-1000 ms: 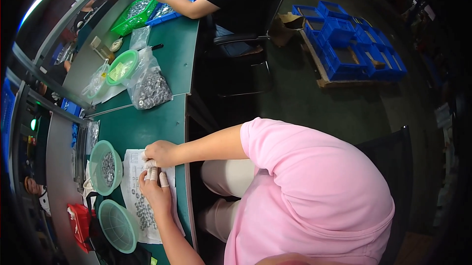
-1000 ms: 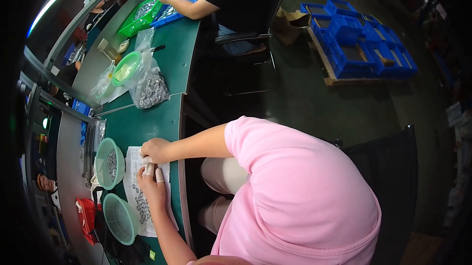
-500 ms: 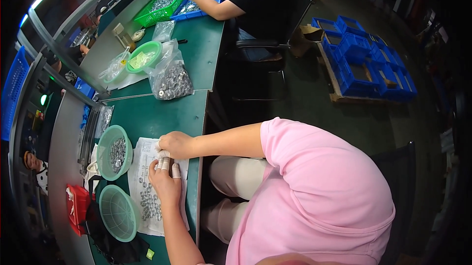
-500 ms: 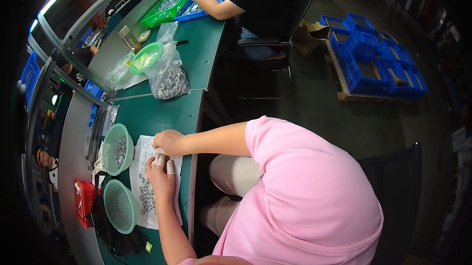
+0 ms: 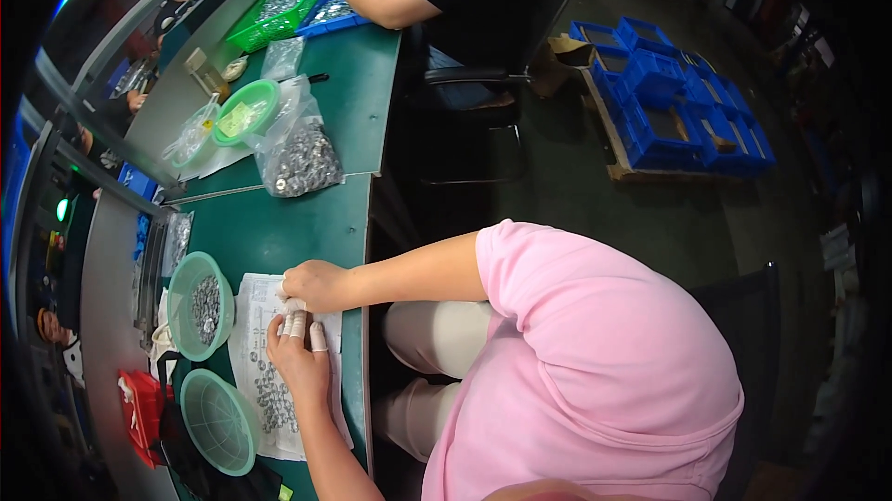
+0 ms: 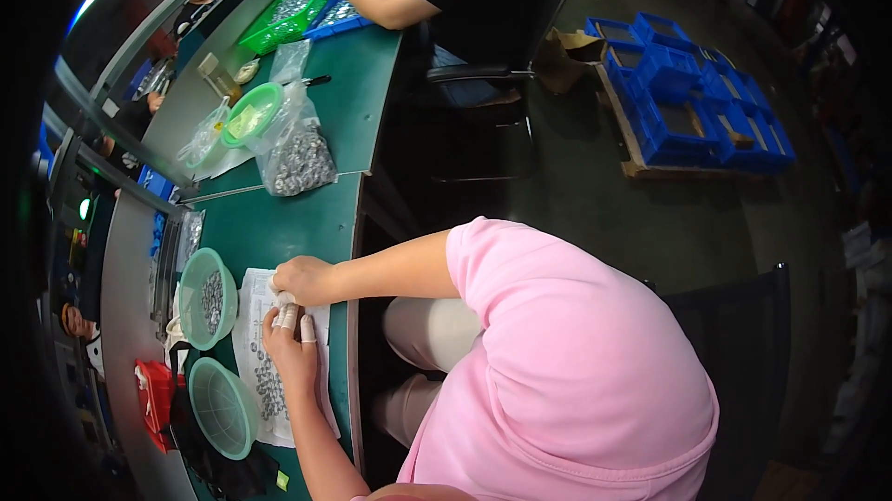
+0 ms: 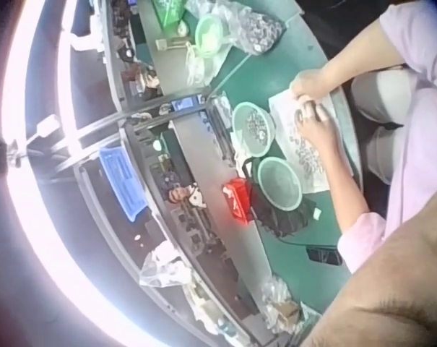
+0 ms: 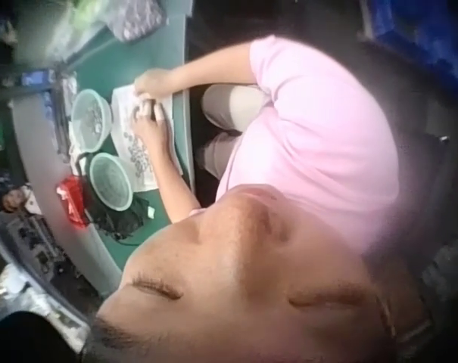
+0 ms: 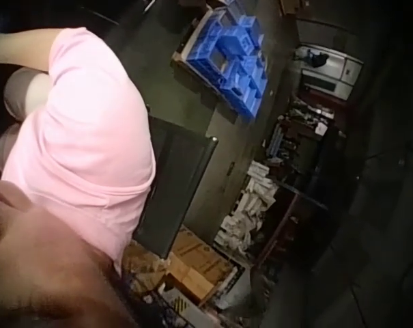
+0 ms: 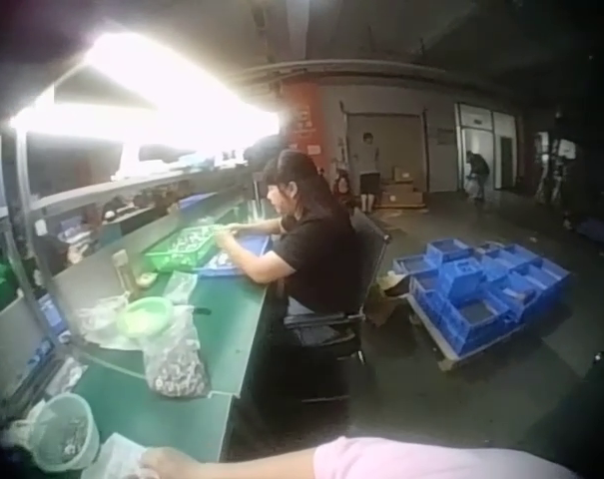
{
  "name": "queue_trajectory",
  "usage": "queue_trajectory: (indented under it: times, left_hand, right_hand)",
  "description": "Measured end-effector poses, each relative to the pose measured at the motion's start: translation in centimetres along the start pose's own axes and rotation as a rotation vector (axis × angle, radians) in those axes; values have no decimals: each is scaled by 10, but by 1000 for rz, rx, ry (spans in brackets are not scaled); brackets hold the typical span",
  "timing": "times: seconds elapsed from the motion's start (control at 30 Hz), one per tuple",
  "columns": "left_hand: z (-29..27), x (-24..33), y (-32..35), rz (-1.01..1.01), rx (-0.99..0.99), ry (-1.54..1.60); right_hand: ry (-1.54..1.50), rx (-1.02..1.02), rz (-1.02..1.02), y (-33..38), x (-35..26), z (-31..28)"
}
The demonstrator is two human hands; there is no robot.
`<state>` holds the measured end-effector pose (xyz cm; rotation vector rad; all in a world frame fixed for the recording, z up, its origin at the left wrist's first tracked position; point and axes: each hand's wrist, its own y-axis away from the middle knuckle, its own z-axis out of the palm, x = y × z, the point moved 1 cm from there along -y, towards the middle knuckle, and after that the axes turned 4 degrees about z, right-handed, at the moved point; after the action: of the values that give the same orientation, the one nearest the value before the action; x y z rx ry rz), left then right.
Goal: Inspecting and sorting small metal washers or hardware components at a manual workstation.
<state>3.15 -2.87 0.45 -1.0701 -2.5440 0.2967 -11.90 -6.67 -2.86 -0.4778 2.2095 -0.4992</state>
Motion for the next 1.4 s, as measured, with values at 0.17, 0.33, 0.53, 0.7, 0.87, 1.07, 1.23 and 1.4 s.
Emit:
queue_trajectory:
  times: [0.17, 0.33, 0.53, 0.7, 0.87, 1.07, 1.23, 1.4]
  left_hand:
    - [-3, 1, -4, 3, -20, 6]
    - [-1, 7, -8, 26, -30, 12]
    - [-7, 0, 1, -8, -18, -23]
    - [-7, 3, -8, -86, -16, 46]
    - [-4, -11, -3, -72, 85, 53]
    - [1, -25, 3, -127, 105, 107]
    - [4, -23, 4, -118, 88, 36]
    - [4, -23, 3, -112, 81, -16]
  right_hand:
    - [-25, 18, 8, -1, 3, 2]
    - [-30, 34, 23, 1, 9, 1]
    - [-7, -11, -9, -5, 0, 8]
    - [28, -90, -69, -3, 10, -7]
    - [-48, -82, -83, -5, 9, -14]
    - [-46, -172, -64, -16, 2, -13]
    - [-26, -175, -26, -12, -2, -17]
    - [-19, -221, 20, -18, -1, -17]
